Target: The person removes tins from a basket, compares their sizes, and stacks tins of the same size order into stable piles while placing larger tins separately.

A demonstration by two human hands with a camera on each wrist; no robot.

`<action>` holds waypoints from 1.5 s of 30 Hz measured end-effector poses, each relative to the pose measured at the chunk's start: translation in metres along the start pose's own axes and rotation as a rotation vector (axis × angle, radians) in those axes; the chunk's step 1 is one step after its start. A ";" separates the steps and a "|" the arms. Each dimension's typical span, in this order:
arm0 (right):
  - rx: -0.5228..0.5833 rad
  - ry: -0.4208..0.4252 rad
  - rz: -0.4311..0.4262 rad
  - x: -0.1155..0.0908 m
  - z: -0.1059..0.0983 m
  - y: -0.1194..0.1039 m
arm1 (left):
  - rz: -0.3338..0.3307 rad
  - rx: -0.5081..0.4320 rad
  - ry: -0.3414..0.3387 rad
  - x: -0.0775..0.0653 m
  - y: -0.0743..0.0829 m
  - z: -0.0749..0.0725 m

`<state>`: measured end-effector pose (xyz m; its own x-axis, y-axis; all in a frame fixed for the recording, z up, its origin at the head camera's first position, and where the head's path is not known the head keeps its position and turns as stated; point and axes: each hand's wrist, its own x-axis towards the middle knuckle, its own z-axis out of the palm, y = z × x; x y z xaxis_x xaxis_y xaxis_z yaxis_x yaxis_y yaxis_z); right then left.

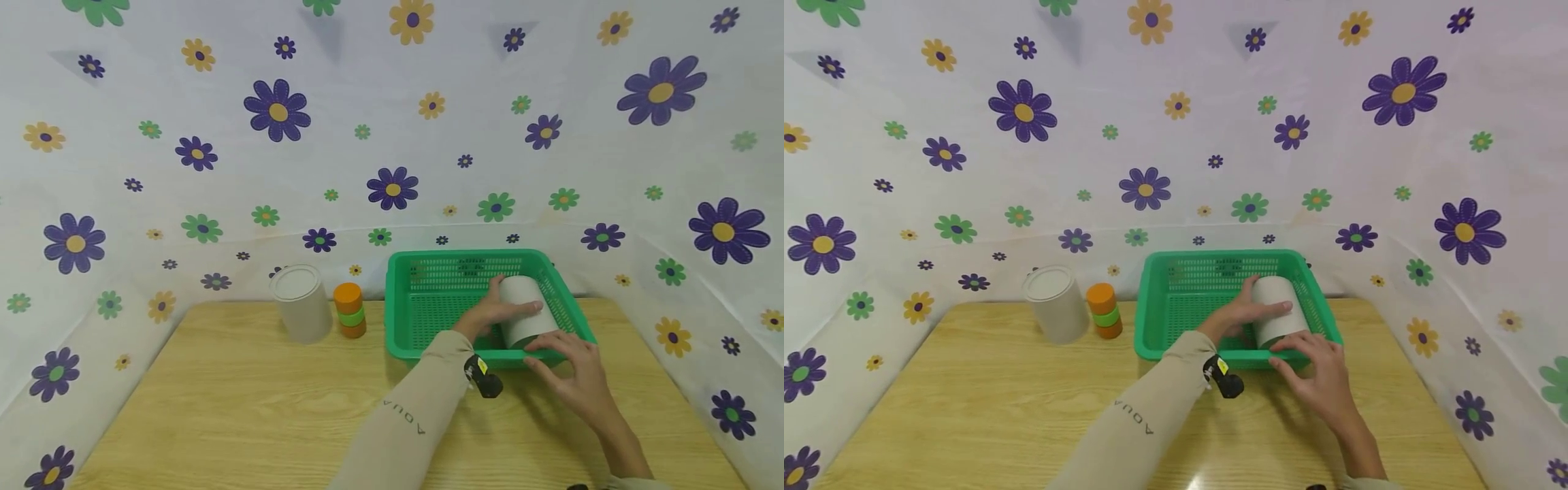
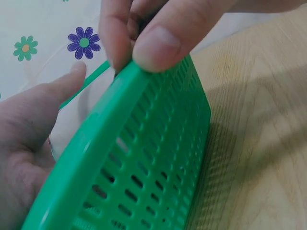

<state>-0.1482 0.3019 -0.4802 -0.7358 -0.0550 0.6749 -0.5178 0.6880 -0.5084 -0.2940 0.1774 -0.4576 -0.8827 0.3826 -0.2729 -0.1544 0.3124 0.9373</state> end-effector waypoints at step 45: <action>0.021 -0.020 -0.009 0.001 0.001 -0.002 | 0.358 -0.061 0.184 -0.038 0.015 -0.049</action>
<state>-0.1481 0.2993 -0.4792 -0.7393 -0.0758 0.6691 -0.5334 0.6724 -0.5132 -0.2846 0.1245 -0.4224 -0.9492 0.2942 0.1116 0.1565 0.1335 0.9786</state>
